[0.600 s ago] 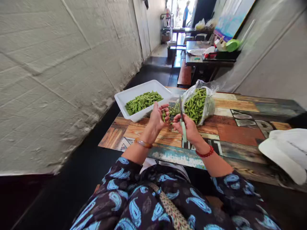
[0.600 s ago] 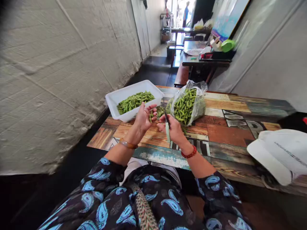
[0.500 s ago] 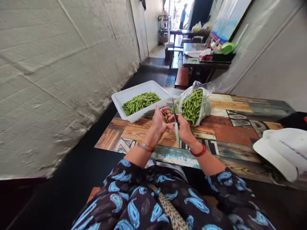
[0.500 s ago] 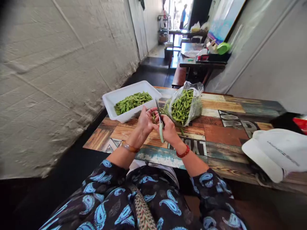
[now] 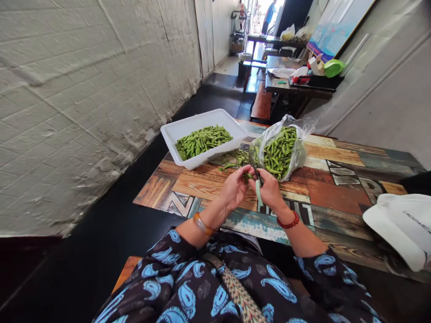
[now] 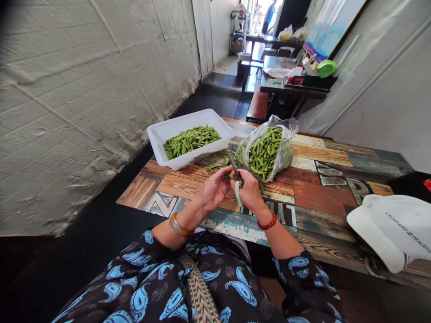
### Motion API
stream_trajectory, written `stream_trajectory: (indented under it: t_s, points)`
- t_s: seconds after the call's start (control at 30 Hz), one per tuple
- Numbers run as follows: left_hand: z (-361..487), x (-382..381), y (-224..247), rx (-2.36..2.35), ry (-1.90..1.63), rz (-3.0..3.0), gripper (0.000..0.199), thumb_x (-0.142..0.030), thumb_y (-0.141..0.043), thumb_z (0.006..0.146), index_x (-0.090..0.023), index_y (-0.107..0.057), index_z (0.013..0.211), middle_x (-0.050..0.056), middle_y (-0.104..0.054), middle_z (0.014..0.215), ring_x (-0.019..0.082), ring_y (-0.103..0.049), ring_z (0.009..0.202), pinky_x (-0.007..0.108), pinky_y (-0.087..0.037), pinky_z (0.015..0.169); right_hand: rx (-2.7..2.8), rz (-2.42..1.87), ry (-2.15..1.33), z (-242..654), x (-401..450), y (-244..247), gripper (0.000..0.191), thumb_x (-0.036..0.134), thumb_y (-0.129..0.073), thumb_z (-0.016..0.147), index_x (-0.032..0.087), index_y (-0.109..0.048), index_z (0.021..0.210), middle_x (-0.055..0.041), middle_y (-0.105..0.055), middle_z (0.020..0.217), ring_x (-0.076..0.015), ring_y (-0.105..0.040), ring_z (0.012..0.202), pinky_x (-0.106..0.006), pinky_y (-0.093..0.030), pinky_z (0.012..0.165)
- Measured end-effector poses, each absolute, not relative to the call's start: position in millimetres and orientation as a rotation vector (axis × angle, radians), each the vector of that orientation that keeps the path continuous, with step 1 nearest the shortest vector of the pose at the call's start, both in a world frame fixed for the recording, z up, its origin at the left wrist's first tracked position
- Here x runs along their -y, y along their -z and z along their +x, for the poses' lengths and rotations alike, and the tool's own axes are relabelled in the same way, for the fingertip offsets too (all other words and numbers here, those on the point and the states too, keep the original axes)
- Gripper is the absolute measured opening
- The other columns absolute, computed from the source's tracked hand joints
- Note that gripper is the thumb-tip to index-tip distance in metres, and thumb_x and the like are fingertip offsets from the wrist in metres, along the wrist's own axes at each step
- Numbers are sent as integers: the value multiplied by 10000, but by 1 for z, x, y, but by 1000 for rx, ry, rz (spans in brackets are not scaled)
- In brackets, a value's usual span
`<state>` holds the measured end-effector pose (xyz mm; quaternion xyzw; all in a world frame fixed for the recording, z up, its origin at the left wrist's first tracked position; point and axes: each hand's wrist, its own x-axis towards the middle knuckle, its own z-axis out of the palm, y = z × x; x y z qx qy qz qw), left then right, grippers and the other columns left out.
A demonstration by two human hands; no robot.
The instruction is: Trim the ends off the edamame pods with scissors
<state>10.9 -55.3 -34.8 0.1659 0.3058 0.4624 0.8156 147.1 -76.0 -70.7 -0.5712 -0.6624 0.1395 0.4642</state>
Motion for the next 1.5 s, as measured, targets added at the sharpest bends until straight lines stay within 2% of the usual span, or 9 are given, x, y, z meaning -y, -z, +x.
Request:
stream_trajectory:
  t_s: [0.13,0.27,0.43,0.53,0.8,1.07,1.13,1.3,1.5]
  points:
    - [-5,58,50,-693,-795,654,218,-325,-683,844,-111,-661,811,-7,-576,667,62,-496,529,183,-352,477,1421,-1505,-503,162,87,58,241,392,-698,803,209,-621,940,-6,-667,750,-179,-624,629,-327,-518,651]
    - [-9,65,57,-688,-678,883,362,-434,-792,744,-139,-640,889,-81,-439,569,29,-324,444,185,-182,430,1369,-1414,-766,163,94,50,228,397,-702,831,232,-573,921,15,-641,749,-144,-590,576,-271,-463,546]
    - [-7,70,62,-694,-755,916,429,-493,-797,714,-162,-604,905,-87,-463,573,42,-360,452,199,-242,453,1415,-1321,-924,152,98,58,245,403,-715,840,235,-549,904,43,-544,740,-111,-471,559,-250,-411,523]
    - [-15,70,64,-722,-754,955,404,-490,-794,718,-150,-591,800,-77,-469,571,39,-362,466,199,-254,463,1550,-1373,-809,150,100,58,237,405,-705,849,229,-553,895,31,-559,740,-126,-494,593,-261,-424,558]
    - [-29,67,63,-754,-796,766,404,-409,-862,655,-150,-612,839,-48,-574,646,38,-443,488,180,-290,469,1844,-1322,-460,140,92,53,164,346,-639,889,222,-546,835,-12,-607,750,-170,-570,672,-291,-479,653]
    - [-47,34,53,-745,-891,655,226,-284,-711,692,-169,-541,787,32,-675,858,123,-630,658,205,-438,520,1646,-1324,-819,152,84,56,265,469,-688,862,219,-614,913,-8,-639,787,-149,-592,657,-275,-497,619]
    - [-57,17,49,-764,-880,687,224,-245,-667,671,-188,-540,846,0,-634,789,122,-602,616,214,-442,512,1469,-1409,-837,161,84,60,264,469,-668,874,222,-611,944,12,-615,742,-135,-560,610,-264,-477,578]
    - [-61,-20,48,-1011,-771,1203,128,-257,-585,770,-175,-595,868,-49,-455,605,94,-400,505,204,-290,457,1358,-1450,-845,169,86,62,234,439,-663,873,227,-606,956,14,-618,736,-138,-563,602,-271,-477,571]
    - [-53,-45,62,-1253,-598,2090,170,-137,-472,824,-180,-633,859,58,-656,858,195,-573,815,302,-433,772,1485,-1428,-704,166,86,55,157,346,-679,851,228,-618,934,-13,-674,818,-170,-638,710,-315,-528,702]
